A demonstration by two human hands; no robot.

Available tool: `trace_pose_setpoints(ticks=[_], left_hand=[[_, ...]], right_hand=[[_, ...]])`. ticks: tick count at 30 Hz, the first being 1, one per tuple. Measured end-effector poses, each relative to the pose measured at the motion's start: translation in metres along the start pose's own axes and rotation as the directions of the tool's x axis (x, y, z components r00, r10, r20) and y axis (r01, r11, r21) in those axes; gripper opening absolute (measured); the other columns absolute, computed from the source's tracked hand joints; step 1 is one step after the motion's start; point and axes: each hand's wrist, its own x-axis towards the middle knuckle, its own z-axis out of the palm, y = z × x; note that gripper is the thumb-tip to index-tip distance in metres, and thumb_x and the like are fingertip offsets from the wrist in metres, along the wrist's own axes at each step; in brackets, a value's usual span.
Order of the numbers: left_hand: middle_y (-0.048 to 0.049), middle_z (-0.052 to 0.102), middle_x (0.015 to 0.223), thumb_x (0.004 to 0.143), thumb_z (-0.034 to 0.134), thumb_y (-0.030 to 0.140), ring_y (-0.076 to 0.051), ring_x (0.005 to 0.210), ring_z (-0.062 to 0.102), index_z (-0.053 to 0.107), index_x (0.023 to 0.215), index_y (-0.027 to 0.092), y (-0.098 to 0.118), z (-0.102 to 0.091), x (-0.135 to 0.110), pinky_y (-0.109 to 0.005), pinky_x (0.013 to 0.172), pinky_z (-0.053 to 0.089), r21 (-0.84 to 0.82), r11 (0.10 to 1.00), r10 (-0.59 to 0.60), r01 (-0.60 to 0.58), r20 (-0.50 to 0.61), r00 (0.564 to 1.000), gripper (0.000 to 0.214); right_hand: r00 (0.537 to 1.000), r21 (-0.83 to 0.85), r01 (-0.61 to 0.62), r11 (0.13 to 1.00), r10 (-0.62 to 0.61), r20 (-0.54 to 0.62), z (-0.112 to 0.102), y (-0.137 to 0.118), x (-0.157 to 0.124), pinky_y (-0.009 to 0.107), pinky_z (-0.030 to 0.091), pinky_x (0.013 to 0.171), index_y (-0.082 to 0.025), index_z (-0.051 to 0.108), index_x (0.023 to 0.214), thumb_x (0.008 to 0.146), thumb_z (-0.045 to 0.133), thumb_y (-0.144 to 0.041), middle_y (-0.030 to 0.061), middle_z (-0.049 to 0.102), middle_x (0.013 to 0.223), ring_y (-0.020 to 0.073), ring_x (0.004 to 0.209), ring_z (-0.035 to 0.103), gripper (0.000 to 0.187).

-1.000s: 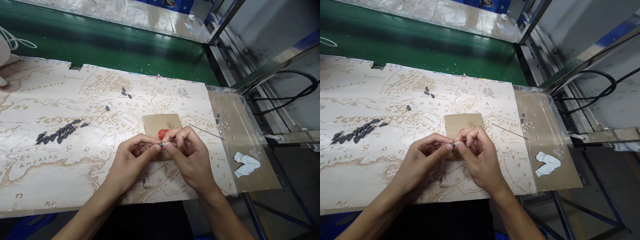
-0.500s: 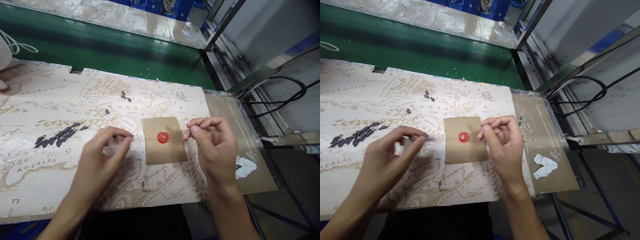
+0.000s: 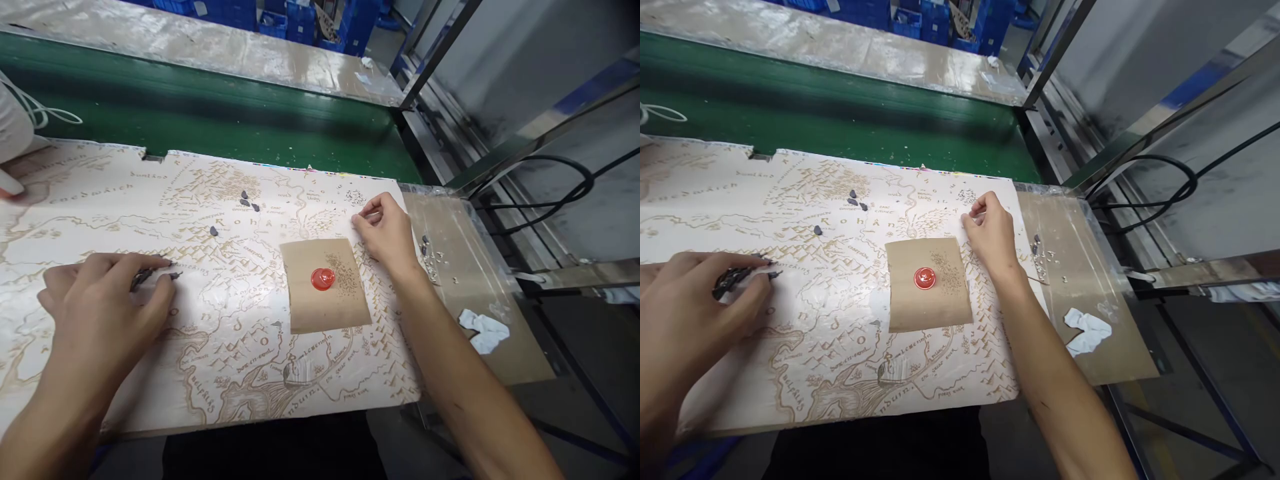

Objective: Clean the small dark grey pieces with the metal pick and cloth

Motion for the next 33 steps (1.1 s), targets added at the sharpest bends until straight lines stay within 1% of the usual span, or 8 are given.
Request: trace_pose_setpoints(ticks=[3, 7, 14, 19, 23, 25, 28, 33], left_hand=[[-0.0231, 0.069, 0.124, 0.113, 0.051, 0.048, -0.056, 0.136, 0.051, 0.08, 0.124, 0.016, 0.024, 0.003, 0.008, -0.076, 0.115, 0.039, -0.006, 0.999, -0.031, 0.031, -0.068, 0.997, 0.044], [-0.026, 0.069, 0.134, 0.113, 0.051, 0.051, -0.056, 0.137, 0.051, 0.079, 0.136, 0.014, 0.045, 0.01, 0.032, -0.074, 0.115, 0.04, -0.028, 1.0, 0.014, -0.014, 0.017, 1.0, 0.052], [-0.0206, 0.077, 0.131, 0.11, 0.051, 0.04, -0.049, 0.13, 0.057, 0.082, 0.127, 0.022, 0.045, 0.02, 0.075, -0.066, 0.111, 0.045, -0.018, 0.98, 0.197, -0.197, 0.047, 0.979, 0.04], [-0.0179, 0.076, 0.119, 0.107, 0.053, 0.039, -0.038, 0.114, 0.069, 0.08, 0.112, 0.018, 0.032, 0.018, 0.089, -0.052, 0.103, 0.054, -0.137, 0.938, 0.332, -0.317, 0.109, 0.937, 0.034], [-0.0131, 0.079, 0.11, 0.108, 0.061, 0.043, -0.032, 0.103, 0.072, 0.079, 0.104, 0.021, 0.049, 0.012, 0.079, -0.046, 0.095, 0.054, -0.269, 0.917, 0.33, -0.295, 0.098, 0.939, 0.029], [-0.0101, 0.083, 0.107, 0.107, 0.069, 0.045, -0.028, 0.095, 0.074, 0.082, 0.104, 0.024, 0.071, 0.007, 0.064, -0.041, 0.088, 0.056, -0.5, 0.838, 0.312, -0.22, 0.106, 0.944, 0.025], [-0.008, 0.086, 0.097, 0.104, 0.082, 0.046, -0.024, 0.087, 0.078, 0.086, 0.103, 0.023, 0.116, 0.0, 0.033, -0.035, 0.079, 0.061, -0.838, 0.546, 0.312, -0.021, 0.18, 0.933, 0.023], [-0.0059, 0.088, 0.095, 0.096, 0.093, 0.035, -0.023, 0.09, 0.084, 0.087, 0.105, 0.022, 0.172, 0.003, 0.0, -0.033, 0.085, 0.069, -0.951, 0.176, 0.305, 0.255, 0.299, 0.904, 0.017]], right_hand=[[1.0, -0.037, 0.028, 0.999, -0.028, -0.005, 0.003, -0.001, 0.002, 0.04, 0.051, 0.079, -0.027, 0.056, 0.091, 0.086, 0.078, -0.012, 0.0017, 0.075, 0.092, 0.02, 0.074, 0.065, 0.027], [0.999, -0.053, 0.041, 0.998, -0.041, 0.002, 0.006, 0.001, 0.008, 0.04, 0.048, 0.076, -0.027, 0.057, 0.087, 0.083, 0.068, -0.005, 0.0004, 0.071, 0.081, 0.0203, 0.07, 0.063, 0.025], [0.999, 0.145, -0.04, 0.989, 0.038, 0.019, 0.005, -0.008, 0.008, 0.038, 0.047, 0.07, -0.026, 0.057, 0.081, 0.072, 0.07, -0.006, -0.0014, 0.066, 0.076, 0.0179, 0.068, 0.058, 0.026], [0.984, 0.658, -0.177, 0.732, 0.121, 0.131, -0.012, -0.025, -0.024, 0.032, 0.051, 0.064, -0.027, 0.052, 0.082, 0.075, 0.082, -0.016, -0.0012, 0.071, 0.085, 0.016, 0.071, 0.065, 0.033], [0.943, 0.807, -0.326, 0.493, 0.115, 0.312, -0.025, -0.043, -0.055, 0.026, 0.049, 0.059, -0.026, 0.047, 0.082, 0.078, 0.093, -0.021, -0.0031, 0.069, 0.091, 0.0122, 0.072, 0.064, 0.046], [0.922, 0.822, -0.38, 0.423, 0.097, 0.376, -0.027, -0.052, -0.069, 0.025, 0.044, 0.054, -0.026, 0.046, 0.082, 0.079, 0.095, -0.022, -0.0037, 0.069, 0.095, 0.0096, 0.066, 0.056, 0.05], [0.905, 0.84, -0.415, 0.35, 0.062, 0.421, -0.026, -0.066, -0.087, 0.024, 0.036, 0.049, -0.026, 0.044, 0.083, 0.083, 0.094, -0.023, -0.0046, 0.069, 0.097, 0.0074, 0.058, 0.039, 0.051], [0.917, 0.875, -0.389, 0.288, 0.032, 0.397, -0.025, -0.081, -0.108, 0.025, 0.032, 0.047, -0.026, 0.042, 0.084, 0.089, 0.092, -0.023, -0.0055, 0.071, 0.097, 0.0077, 0.055, 0.031, 0.05]])
